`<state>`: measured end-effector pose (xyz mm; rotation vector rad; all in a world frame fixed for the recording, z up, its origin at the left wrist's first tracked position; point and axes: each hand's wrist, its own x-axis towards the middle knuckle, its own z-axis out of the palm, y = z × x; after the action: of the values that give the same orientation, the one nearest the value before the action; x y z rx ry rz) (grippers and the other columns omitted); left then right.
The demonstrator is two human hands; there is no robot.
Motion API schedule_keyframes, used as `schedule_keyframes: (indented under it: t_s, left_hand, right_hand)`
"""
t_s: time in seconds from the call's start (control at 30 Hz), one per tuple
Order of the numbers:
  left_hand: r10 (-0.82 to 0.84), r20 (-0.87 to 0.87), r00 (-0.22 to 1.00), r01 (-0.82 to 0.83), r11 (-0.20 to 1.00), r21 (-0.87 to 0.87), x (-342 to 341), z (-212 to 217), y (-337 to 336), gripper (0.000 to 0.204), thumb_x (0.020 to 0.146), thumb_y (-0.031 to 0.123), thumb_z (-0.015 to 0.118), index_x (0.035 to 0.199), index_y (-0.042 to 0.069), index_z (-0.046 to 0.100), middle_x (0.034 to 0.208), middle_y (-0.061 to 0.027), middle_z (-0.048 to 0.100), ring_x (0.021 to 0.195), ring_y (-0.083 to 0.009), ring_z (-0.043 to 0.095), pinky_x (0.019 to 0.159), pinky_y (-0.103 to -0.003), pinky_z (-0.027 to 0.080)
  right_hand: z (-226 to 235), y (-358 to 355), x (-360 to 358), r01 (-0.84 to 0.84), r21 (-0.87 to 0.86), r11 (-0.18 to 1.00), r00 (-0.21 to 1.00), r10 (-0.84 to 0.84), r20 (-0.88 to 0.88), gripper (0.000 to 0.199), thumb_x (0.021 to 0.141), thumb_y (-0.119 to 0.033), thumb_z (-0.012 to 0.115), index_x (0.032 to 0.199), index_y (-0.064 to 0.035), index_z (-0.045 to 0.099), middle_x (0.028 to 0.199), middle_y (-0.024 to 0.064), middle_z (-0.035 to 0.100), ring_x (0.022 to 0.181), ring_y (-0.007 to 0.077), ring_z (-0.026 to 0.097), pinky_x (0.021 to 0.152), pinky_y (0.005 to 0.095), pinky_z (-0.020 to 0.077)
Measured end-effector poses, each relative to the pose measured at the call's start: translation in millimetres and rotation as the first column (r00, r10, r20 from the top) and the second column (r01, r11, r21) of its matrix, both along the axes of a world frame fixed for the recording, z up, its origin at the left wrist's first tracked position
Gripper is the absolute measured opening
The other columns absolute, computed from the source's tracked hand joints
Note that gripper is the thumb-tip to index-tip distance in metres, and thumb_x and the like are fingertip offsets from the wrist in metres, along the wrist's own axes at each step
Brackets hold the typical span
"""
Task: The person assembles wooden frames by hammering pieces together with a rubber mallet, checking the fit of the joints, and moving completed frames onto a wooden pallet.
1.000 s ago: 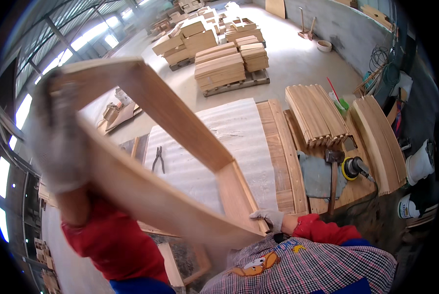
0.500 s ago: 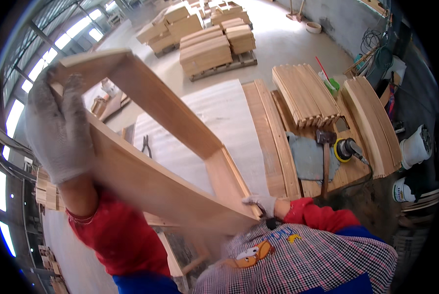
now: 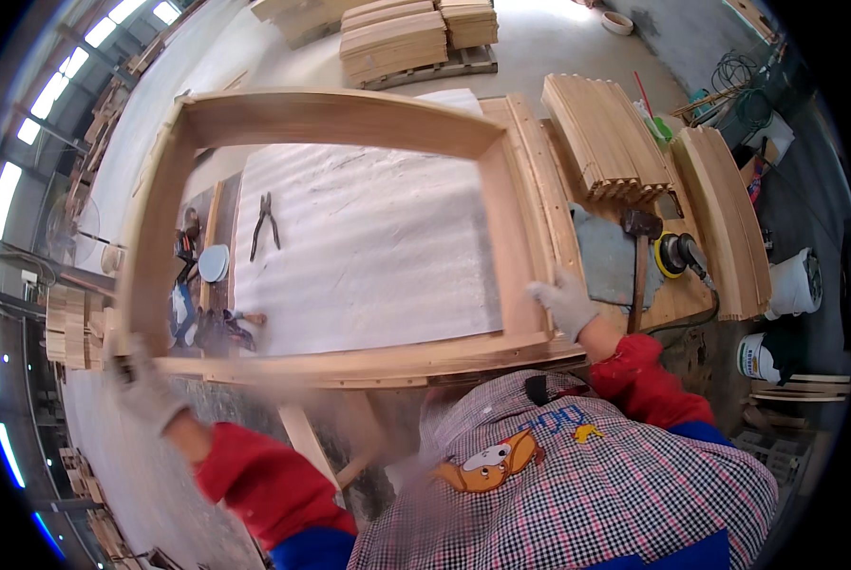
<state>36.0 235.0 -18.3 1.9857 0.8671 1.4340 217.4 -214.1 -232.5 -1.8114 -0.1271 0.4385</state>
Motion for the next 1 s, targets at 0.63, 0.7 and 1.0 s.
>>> schedule_keyframes:
  t_s: [0.63, 0.7, 1.0]
  left_hand:
    - [-0.204, -0.636, 0.744, -0.082, 0.917, -0.390, -20.7, -250.6, 7.4, 0.035, 0.078, 0.024, 0.059, 0.109, 0.008, 0.060, 0.094, -0.0151, 0.066, 0.083, -0.0258, 0.064, 0.077, -0.034, 0.047]
    - [-0.240, -0.610, 0.756, -0.026, 0.919, -0.394, -27.3, -272.2, 26.6, 0.040, 0.076, 0.022, 0.060, 0.113, 0.006, 0.057, 0.097, -0.0169, 0.065, 0.086, -0.0278, 0.063, 0.079, -0.035, 0.047]
    - [-0.598, -0.472, 0.648, 0.559, 0.794, -0.238, 59.1, -205.4, -108.9, 0.064, 0.075, 0.015, 0.067, 0.131, 0.003, 0.040, 0.113, -0.0190, 0.055, 0.107, -0.0314, 0.053, 0.092, -0.039, 0.041]
  right_hand:
    - [-40.6, -41.0, 5.2, 0.157, -0.400, 0.903, 0.960, -0.045, 0.276, 0.037, 0.081, -0.028, 0.056, 0.110, -0.0047, 0.054, 0.088, 0.0215, 0.063, 0.086, 0.0365, 0.061, 0.075, 0.0393, 0.0461]
    - [-25.3, -36.1, 4.1, 0.113, -0.471, 0.875, 0.978, -0.014, 0.208, 0.042, 0.082, -0.031, 0.057, 0.114, -0.0040, 0.052, 0.092, 0.0218, 0.063, 0.089, 0.0340, 0.061, 0.077, 0.0373, 0.0460]
    - [-38.8, -94.6, 15.7, 0.245, -0.108, 0.963, 0.965, -0.232, 0.122, 0.060, 0.089, -0.039, 0.054, 0.127, 0.0043, 0.041, 0.109, 0.0181, 0.059, 0.099, 0.0227, 0.057, 0.086, 0.0304, 0.0434]
